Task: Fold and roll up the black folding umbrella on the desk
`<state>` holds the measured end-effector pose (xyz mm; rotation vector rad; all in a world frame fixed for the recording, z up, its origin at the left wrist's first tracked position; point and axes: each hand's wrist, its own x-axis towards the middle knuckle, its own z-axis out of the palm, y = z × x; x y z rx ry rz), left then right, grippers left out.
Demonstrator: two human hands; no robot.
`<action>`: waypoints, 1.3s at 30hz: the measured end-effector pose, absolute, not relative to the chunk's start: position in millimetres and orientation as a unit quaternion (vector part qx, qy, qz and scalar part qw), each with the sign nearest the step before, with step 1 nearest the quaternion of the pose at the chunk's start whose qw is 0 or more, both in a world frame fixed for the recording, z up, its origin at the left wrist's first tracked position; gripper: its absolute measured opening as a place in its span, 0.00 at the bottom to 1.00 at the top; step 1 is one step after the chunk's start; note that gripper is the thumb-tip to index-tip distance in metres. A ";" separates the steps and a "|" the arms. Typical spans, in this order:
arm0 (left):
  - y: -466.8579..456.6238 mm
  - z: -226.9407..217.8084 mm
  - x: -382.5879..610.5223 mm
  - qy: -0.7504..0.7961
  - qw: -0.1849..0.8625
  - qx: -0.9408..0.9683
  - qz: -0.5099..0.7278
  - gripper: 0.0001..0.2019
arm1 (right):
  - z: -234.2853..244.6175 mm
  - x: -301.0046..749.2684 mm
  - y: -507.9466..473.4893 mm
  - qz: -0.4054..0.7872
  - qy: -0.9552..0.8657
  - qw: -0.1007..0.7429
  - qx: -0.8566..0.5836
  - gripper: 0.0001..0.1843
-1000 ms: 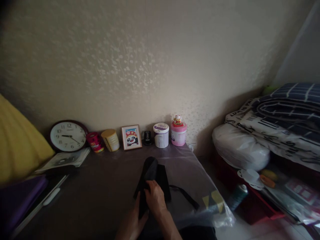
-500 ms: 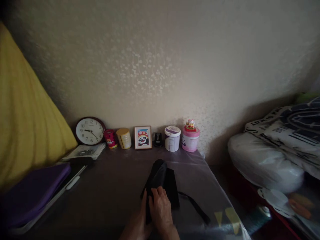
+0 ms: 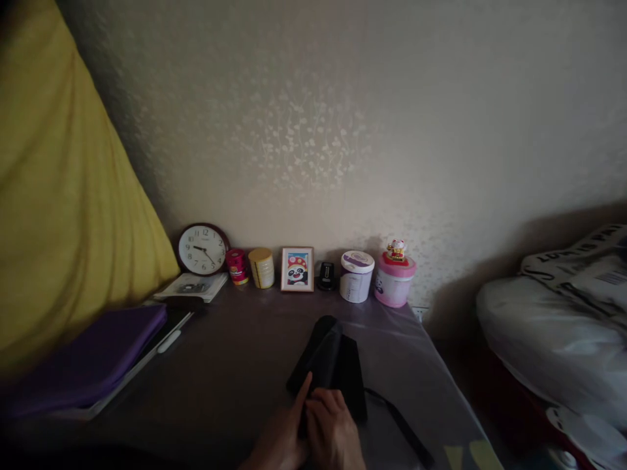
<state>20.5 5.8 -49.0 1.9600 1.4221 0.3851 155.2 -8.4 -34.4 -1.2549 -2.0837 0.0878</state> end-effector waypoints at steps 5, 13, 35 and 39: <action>2.8 -41.7 21.4 0.566 0.317 0.751 0.123 0.42 | -42.9 180.0 16.1 0.058 -0.770 0.395 -0.498 0.13; 6.4 -47.1 19.7 0.557 0.320 0.756 0.122 0.41 | -62.3 179.1 83.0 0.001 -0.808 0.340 -0.482 0.18; 3.2 -46.3 17.6 0.551 0.342 0.751 0.126 0.39 | -72.6 269.0 103.6 0.078 -0.548 0.371 -0.745 0.20; 2.6 -47.3 17.0 0.553 0.331 0.755 0.123 0.39 | -75.8 266.9 72.6 0.137 -0.538 0.396 -0.731 0.21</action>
